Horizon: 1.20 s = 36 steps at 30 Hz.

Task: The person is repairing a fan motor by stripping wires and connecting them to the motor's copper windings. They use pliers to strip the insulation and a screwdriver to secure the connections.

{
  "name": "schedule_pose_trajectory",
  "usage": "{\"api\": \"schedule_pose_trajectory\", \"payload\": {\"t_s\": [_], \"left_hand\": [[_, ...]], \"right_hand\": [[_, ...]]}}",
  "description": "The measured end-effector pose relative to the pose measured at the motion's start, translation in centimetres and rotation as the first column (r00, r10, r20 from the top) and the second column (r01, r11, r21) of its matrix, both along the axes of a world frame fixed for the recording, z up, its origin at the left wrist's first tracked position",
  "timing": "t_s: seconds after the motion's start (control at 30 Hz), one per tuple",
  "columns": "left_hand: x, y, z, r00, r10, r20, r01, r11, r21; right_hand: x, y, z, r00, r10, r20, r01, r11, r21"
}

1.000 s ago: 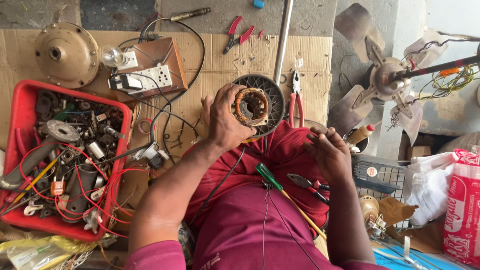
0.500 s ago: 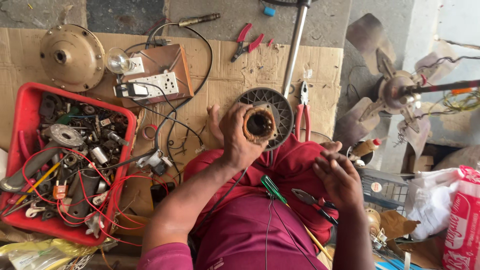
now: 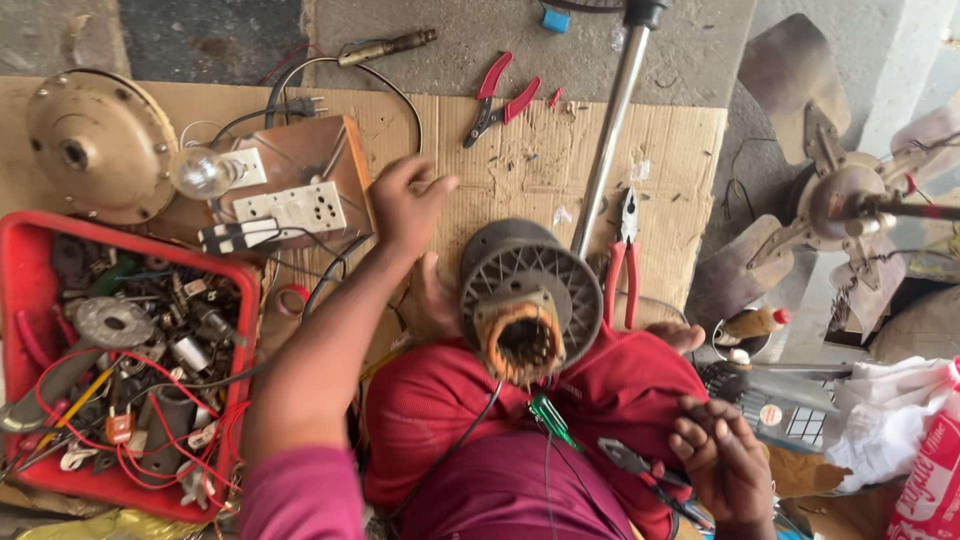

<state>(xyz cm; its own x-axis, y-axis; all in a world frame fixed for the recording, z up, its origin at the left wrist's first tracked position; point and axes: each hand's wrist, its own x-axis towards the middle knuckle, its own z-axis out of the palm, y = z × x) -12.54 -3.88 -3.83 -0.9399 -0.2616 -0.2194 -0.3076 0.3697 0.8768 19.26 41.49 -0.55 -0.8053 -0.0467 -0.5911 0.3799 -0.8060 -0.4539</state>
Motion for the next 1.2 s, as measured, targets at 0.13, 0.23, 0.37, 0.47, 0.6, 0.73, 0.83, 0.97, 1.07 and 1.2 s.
{"api": "schedule_pose_trajectory", "payload": {"t_s": [0.13,0.23,0.37,0.47,0.6,0.73,0.83,0.97,1.07,1.2], "left_hand": [[-4.6,3.5,-3.1,0.963,-0.045,-0.267,-0.047,0.944,-0.328],[-5.6,4.9,-3.1,0.96,-0.059,-0.274,-0.078,0.882,-0.465],[-6.5,4.2,-3.4,0.999,-0.004,0.041,0.017,0.944,-0.33],[-5.4,0.7,-2.8,1.0,0.002,0.024,0.001,0.995,-0.102],[2.3,-5.8,2.5,0.994,-0.038,-0.106,0.068,0.951,0.3],[12.4,-11.1,12.1,0.97,-0.006,-0.241,0.03,0.995,0.095],[18.2,-12.4,17.5,0.966,0.012,-0.259,0.003,0.998,0.056],[22.6,-10.4,20.4,0.966,-0.02,-0.259,0.055,0.99,0.127],[24.0,-6.4,19.9,0.934,-0.247,-0.259,0.24,0.969,-0.057],[24.3,-1.0,18.4,0.866,-0.341,-0.365,0.38,0.924,0.038]], "right_hand": [[0.5,-0.5,-0.1,0.999,-0.052,0.017,0.052,0.999,0.016],[0.0,-0.8,0.6,0.996,-0.088,0.022,0.088,0.996,-0.008],[-2.2,-0.3,0.0,0.997,-0.071,0.015,0.072,0.991,-0.11],[-3.6,-0.4,-1.0,1.0,-0.018,-0.001,0.018,0.997,-0.073],[-3.4,-0.9,-0.8,0.999,0.036,0.002,-0.036,0.998,-0.05],[-4.3,-2.0,1.4,0.977,0.13,-0.168,-0.153,0.979,-0.133],[-6.4,-3.7,2.7,0.938,0.209,-0.276,-0.191,0.977,0.092],[-9.6,-7.6,5.7,0.782,0.388,-0.488,-0.37,0.919,0.138],[-11.0,-12.3,9.2,0.527,0.685,-0.502,-0.597,0.72,0.354],[-10.6,-19.4,11.3,0.184,0.951,-0.248,-0.584,0.309,0.751]]}}
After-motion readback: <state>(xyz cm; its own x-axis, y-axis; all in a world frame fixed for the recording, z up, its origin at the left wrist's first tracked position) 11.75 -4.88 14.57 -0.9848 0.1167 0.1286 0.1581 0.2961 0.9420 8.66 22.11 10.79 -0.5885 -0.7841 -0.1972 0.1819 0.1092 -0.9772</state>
